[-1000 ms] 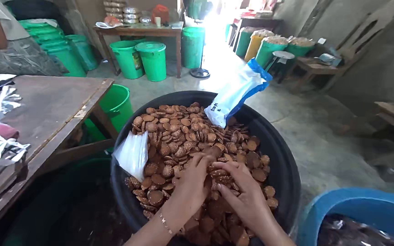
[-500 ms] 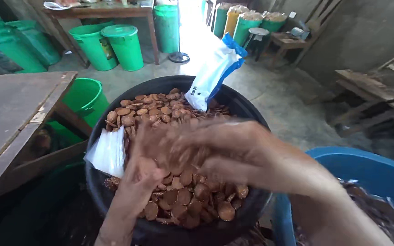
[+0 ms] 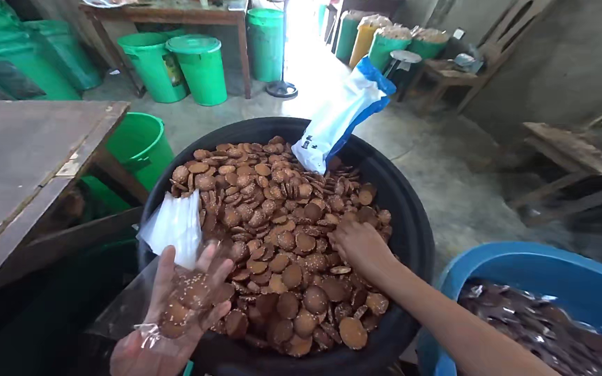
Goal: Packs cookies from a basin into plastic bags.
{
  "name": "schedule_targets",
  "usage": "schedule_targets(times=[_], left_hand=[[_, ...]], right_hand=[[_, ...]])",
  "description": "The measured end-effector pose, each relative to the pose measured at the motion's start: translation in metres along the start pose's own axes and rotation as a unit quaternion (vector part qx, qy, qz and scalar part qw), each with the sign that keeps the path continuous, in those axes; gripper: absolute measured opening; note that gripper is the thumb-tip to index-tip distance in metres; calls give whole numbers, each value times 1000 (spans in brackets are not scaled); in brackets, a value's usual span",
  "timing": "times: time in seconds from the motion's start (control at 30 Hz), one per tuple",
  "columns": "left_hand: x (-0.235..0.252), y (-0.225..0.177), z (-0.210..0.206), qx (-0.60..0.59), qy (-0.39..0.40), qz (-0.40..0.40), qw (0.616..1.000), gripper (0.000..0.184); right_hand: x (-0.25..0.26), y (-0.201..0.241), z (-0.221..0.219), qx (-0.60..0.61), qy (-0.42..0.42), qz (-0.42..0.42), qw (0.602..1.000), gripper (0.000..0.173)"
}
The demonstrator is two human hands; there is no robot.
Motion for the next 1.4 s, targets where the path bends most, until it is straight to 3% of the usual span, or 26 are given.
schedule_targets(times=[0.1,0.17,0.27,0.33,0.53,0.63,0.77,1.0,1.1,1.17,1.3,1.4], left_hand=[[-5,3,17,-38,-60,-19,997,68],[-5,4,22,-35,-85,-31,995,57],[-4,4,21,-26,-81,-33,996,45],[-5,4,23,-42,-84,-34,995,42],[-4,5,21,-62,-62,-28,996,42],[-3,5,21,-61,-60,-26,996,42],[-4,5,21,-67,-58,-29,996,42],[-3,5,19,-52,-62,-25,996,46],[-2,3,21,-35,-71,-29,996,53],[-2,2,22,-14,-80,-31,996,45],[-2,4,20,-7,-95,-16,995,37],[0,8,25,-29,-108,10,994,45]], right_hand=[[0,-2,20,-7,-127,19,992,31],[2,17,29,-10,-198,91,976,27],[13,57,16,-32,-157,210,964,31],[21,68,16,-52,-167,246,953,25],[56,45,31,138,-1,82,987,39],[62,45,24,111,-11,92,990,38],[46,64,9,73,21,147,986,51],[16,65,2,140,62,141,978,39],[20,57,19,207,30,106,972,42],[34,44,38,267,-32,59,961,44],[68,31,26,166,60,-25,984,48],[72,30,26,169,48,-18,984,45]])
Point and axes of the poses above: each hand's wrist, its own x-axis towards the middle knuckle, its own z-axis out of the back of the hand, y = z × x, the point moved 8 cm from there along x, towards the middle knuckle, and after that the axes turned 12 degrees about z, right-handed, at the moved point
